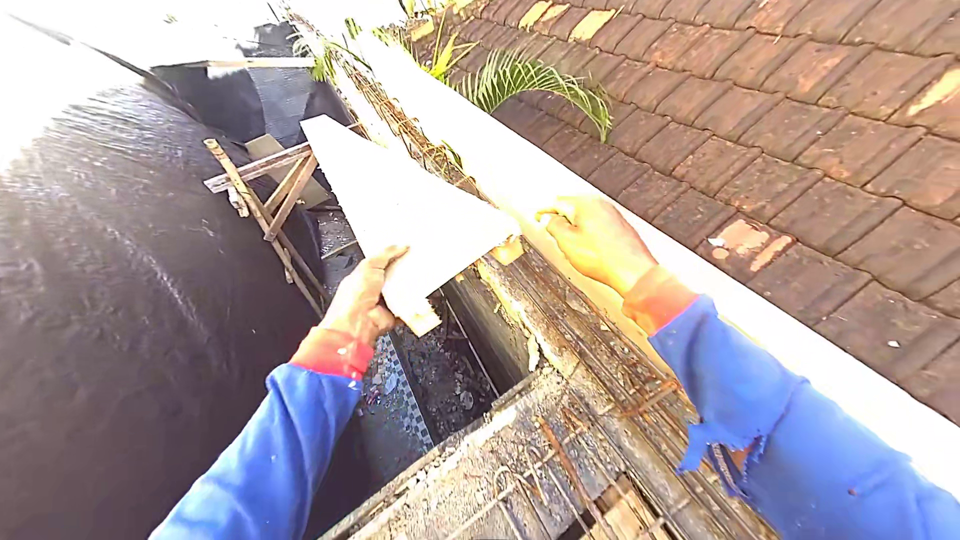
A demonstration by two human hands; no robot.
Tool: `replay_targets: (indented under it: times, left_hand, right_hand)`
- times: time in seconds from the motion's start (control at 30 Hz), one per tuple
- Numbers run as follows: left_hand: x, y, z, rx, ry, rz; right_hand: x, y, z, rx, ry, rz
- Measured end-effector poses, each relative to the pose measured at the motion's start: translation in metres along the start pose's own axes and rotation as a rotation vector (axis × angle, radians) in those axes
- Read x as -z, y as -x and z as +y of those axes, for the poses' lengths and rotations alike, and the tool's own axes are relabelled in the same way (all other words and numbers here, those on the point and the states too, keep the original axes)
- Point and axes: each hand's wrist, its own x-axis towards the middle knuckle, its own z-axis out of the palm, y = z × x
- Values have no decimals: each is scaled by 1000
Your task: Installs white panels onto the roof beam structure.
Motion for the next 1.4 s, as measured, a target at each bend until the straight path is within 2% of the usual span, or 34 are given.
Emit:
replay_targets:
  times: [0.13, 0.23, 0.3, 0.43, 0.5, 0.6, 0.7, 0.83, 0.9, 0.97, 1.03, 1.17, 1.23, 1.3, 1.4]
  left_hand:
    - [22, -4, -12, 34, -21, 53]
    - [31, -7, -26, 56, -19, 58]
    - [34, -13, -34, 58, -12, 56]
    - [33, -19, -50, 58, -2, 55]
    - [31, -23, -58, 69, -14, 62]
    - [29, -29, -73, 79, -21, 77]
    - [30, -36, -85, 92, -16, 82]
    - [28, -39, -90, 105, -3, 92]
    - [26, -40, -90, 107, -3, 99]
    - [24, -42, -92, 109, -15, 101]
    - [21, -44, -95, 113, -24, 93]
    - [14, -46, -98, 104, -24, 53]
    - [12, -46, -99, 112, -19, 61]
    - [11, -45, -99, 110, -11, 70]
    - [15, -44, -99, 108, -3, 74]
  right_hand:
    - [-15, -2, 15, 1, -23, -170]
    - [-24, 0, 25, 20, 86, -255]
    - [-33, 0, 26, -8, 180, -262]
    - [-68, -4, 44, 64, 339, -190]
    - [-84, -5, 51, 22, 349, -211]
    - [-107, -2, 53, -150, 303, -281]
    - [-119, -5, 63, -367, 9, -333]
    - [-138, 1, 84, -645, -691, -296]
    - [-137, 6, 82, -705, -955, -284]
    - [-134, 8, 81, -664, -1028, -322]
    - [-132, 10, 86, -576, -876, -374]
    - [-122, 14, 79, -413, -188, -514]
    - [-119, 29, 65, -358, 32, -486]
    - [-116, 50, 50, -307, 75, -335]
    - [-119, 52, 56, -238, 91, -240]
